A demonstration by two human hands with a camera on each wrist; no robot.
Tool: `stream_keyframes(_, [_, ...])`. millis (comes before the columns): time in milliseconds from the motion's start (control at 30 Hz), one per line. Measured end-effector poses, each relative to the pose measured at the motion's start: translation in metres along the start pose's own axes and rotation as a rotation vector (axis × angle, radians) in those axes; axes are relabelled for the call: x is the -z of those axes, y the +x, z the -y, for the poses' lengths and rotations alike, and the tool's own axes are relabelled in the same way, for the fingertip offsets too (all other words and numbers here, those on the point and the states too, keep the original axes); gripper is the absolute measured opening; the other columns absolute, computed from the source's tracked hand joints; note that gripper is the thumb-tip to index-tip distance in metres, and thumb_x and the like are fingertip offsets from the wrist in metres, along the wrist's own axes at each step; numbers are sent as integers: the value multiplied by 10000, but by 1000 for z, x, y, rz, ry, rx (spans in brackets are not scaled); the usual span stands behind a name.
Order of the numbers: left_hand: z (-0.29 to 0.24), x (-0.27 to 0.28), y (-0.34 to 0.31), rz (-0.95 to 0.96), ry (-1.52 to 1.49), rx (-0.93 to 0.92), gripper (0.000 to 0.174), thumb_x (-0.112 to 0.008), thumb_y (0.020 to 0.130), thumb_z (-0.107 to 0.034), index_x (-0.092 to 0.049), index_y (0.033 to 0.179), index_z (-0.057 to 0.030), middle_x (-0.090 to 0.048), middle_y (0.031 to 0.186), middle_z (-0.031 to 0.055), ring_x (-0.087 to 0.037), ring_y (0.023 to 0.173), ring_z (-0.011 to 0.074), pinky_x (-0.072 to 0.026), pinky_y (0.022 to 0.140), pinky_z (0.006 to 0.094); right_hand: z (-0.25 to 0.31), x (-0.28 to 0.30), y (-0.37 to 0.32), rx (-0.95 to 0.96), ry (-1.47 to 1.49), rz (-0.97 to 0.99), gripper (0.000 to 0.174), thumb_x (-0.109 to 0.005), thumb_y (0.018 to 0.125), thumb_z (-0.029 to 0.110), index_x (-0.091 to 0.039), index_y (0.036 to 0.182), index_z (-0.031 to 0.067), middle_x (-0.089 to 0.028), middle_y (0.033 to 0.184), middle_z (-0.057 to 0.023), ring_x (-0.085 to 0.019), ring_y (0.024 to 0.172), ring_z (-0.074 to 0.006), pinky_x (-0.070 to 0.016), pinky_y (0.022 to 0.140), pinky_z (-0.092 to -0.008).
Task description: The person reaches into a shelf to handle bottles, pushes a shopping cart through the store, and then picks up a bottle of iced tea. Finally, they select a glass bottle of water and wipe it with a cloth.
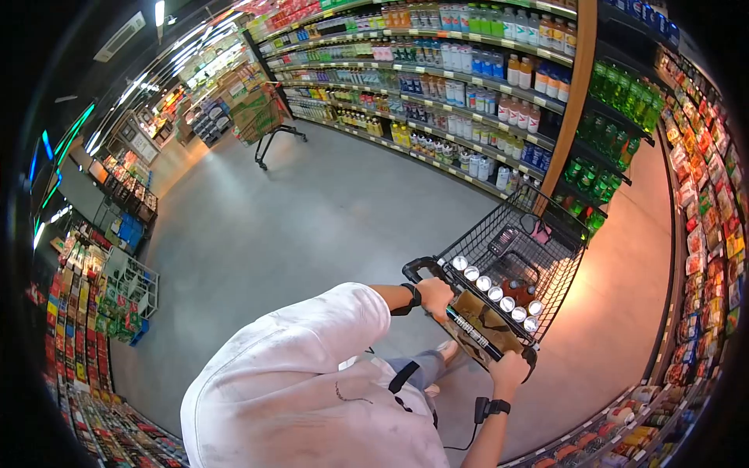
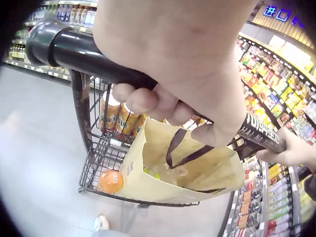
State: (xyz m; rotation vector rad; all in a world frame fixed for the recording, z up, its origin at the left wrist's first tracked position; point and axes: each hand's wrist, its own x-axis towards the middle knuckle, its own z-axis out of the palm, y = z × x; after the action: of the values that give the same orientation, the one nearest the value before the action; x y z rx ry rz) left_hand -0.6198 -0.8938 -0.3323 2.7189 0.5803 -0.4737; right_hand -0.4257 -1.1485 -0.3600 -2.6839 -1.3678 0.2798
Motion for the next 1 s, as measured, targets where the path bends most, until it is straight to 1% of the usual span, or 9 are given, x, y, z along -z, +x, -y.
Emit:
stream_keyframes(67, [2,2,20,-2,29,-30,511,-726,647,-517,-752,761,-19,-712,741,202,-707,738,401,-575,675,472,-5,8,4,-10,30,-14,249,-739,725,280,-758,735,32,-708,738,-207,-705,702,-379,-561,684,-460])
stream_keyframes(167, [3,8,53,42,63,-64,492,-736,646,-516,-747,737,-33,-712,733,192,-706,736,399,-575,673,475,-21,-2,13,-53,-11,26,358,-818,699,396,-765,776,51,-721,778,-190,-717,778,-365,-563,715,-448])
stream_keyframes(233, [-5,28,65,105,49,-68,461,-744,642,-520,-745,740,-69,-712,735,181,-705,733,400,-575,674,482,-28,3,18,-63,30,14,350,-814,699,390,-766,780,53,-720,777,-186,-718,790,-361,-562,714,-452])
stream_keyframes(333, [-6,25,97,20,41,-141,443,-738,652,-523,-747,777,-98,-713,750,179,-704,748,399,-575,674,487,-46,-2,28,-79,10,43,335,-794,701,378,-768,787,56,-723,777,-178,-719,775,-361,-564,718,-461])
stream_keyframes(533, [-25,34,168,25,64,-255,458,-744,638,-475,-765,782,-40,-720,765,192,-711,748,384,-577,680,469,-76,17,54,-168,-59,121,359,-729,727,402,-762,777,47,-722,770,-195,-723,741,-376,-574,718,-463])
stream_keyframes(600, [-34,39,186,26,61,-286,448,-738,638,-466,-762,766,-37,-715,743,188,-707,726,380,-574,663,460,-84,28,63,-203,-4,57,353,-743,709,388,-759,768,40,-717,762,-203,-721,734,-377,-573,714,-465])
stream_keyframes(733, [-54,56,237,27,97,-319,418,-729,646,-446,-765,761,-46,-718,745,174,-708,733,368,-574,662,438,-124,19,92,-258,-8,40,334,-758,679,355,-757,758,30,-713,758,-207,-719,733,-380,-573,717,-464])
stream_keyframes(900, [-100,88,292,34,110,-301,415,-721,664,-445,-764,765,-45,-727,779,177,-715,769,359,-575,705,449,-183,46,124,-305,-19,57,312,-759,646,290,-734,761,1,-715,779,-209,-713,752,-382,-569,738,-469])
stream_keyframes(1000, [-128,93,333,20,122,-312,450,-710,677,-479,-761,767,-41,-726,778,180,-715,769,362,-574,704,447,-224,57,146,-300,-3,37,329,-756,637,309,-738,745,-2,-712,772,-209,-711,744,-381,-564,726,-468])
